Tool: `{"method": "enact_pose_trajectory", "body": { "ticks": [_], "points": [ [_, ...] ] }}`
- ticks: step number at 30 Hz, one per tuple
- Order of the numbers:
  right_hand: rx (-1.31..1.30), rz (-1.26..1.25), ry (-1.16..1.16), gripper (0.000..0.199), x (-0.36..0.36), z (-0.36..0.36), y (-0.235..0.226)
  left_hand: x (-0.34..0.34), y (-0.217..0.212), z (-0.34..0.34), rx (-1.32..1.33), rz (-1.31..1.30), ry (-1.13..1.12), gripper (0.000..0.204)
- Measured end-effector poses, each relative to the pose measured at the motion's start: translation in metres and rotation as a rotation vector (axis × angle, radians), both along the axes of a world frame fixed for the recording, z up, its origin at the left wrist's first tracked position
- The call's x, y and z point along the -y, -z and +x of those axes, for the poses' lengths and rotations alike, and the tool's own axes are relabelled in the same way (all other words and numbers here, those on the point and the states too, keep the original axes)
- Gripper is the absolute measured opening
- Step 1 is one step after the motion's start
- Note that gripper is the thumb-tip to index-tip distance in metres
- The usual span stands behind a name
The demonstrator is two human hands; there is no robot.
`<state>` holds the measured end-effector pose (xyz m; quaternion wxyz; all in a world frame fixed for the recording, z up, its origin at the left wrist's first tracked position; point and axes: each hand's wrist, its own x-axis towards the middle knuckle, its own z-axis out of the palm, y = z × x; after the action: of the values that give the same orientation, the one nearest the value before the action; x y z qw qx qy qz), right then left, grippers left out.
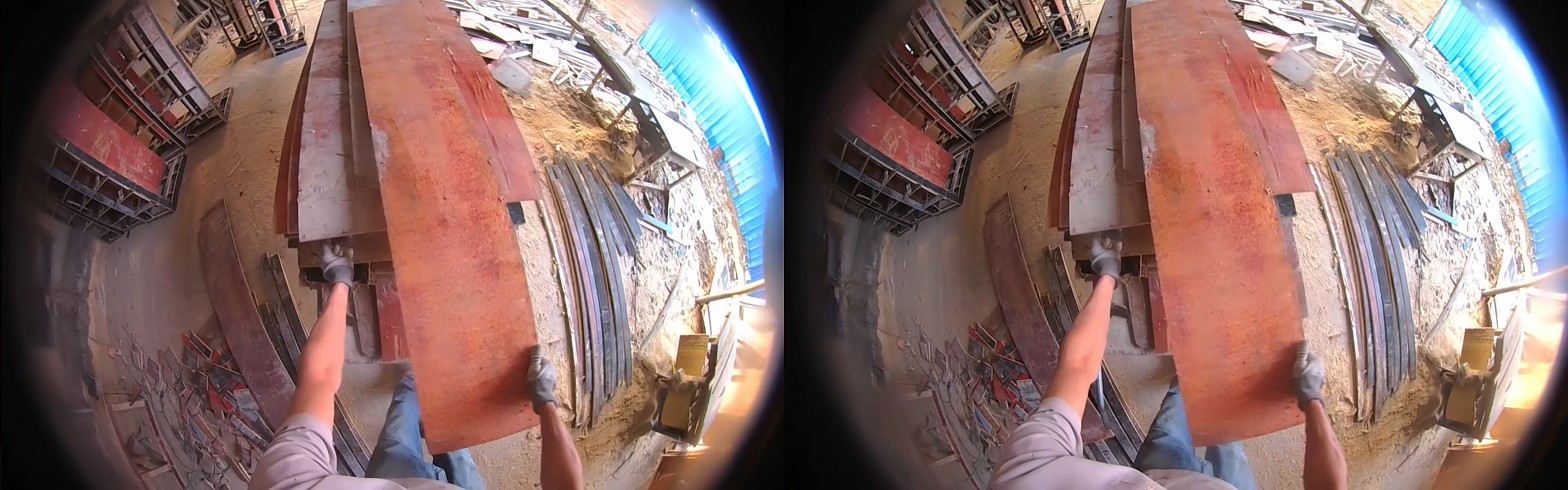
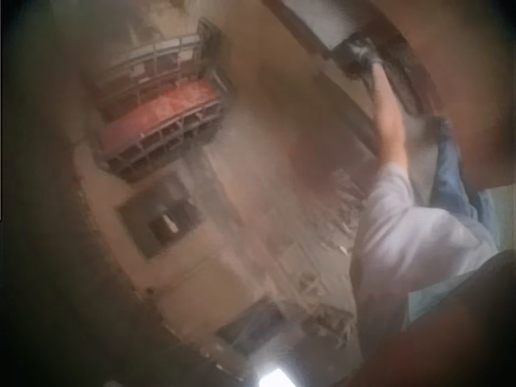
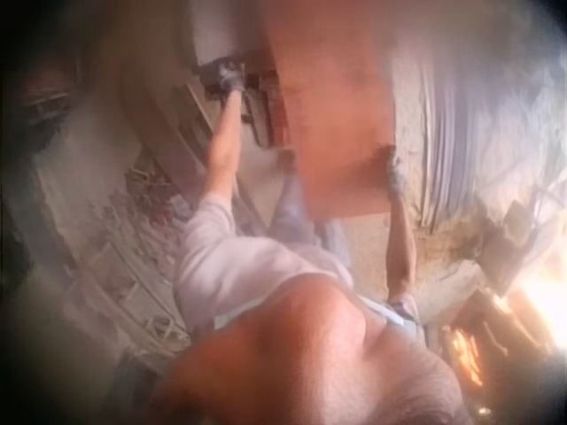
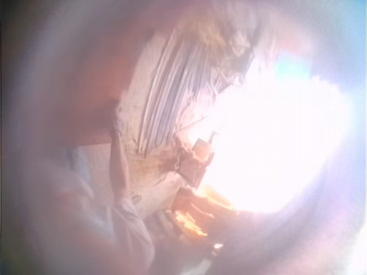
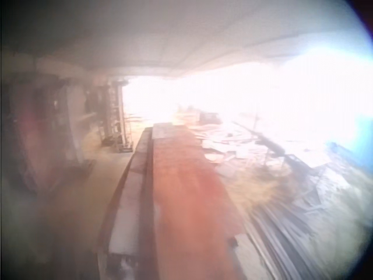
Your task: The person repeatedly strikes a large metal sheet with a hammer, then flips it and continues hammering. They move the sheet to a workbench, hammer it again, and later handle a smaller metal piece, striking it with the hammer before placing it aside.
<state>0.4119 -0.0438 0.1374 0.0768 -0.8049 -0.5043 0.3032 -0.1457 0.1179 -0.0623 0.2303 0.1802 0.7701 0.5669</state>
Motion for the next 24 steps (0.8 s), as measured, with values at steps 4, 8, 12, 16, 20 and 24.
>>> {"method": "enact_pose_trajectory", "body": {
  "ticks": [4,8,12,16,20,24],
  "points": [
    [0.138,-0.002,0.053,0.088,0.045,0.099,-0.049,0.052,-0.064,0.052,-0.103,0.137,0.067,0.059],
    [0.274,0.073,-0.065,0.082,0.148,0.2,-0.097,0.13,-0.148,0.169,0.053,-0.167,0.32,0.073],
    [0.538,0.098,-0.024,0.07,0.307,0.318,-0.179,0.157,-0.214,0.313,0.861,-0.017,0.336,0.065],
    [0.756,0.2,0.023,0.055,0.475,0.395,-0.273,0.129,-0.254,0.393,1.212,-0.029,0.392,0.081],
    [1.153,0.856,-0.116,0.049,0.629,0.405,-0.341,0.158,-0.265,0.465,1.448,0.1,0.789,0.101],
    [1.286,0.457,0.175,0.042,0.761,0.396,-0.378,0.269,-0.266,0.568,1.352,-0.005,0.708,0.1]
  ]
}}
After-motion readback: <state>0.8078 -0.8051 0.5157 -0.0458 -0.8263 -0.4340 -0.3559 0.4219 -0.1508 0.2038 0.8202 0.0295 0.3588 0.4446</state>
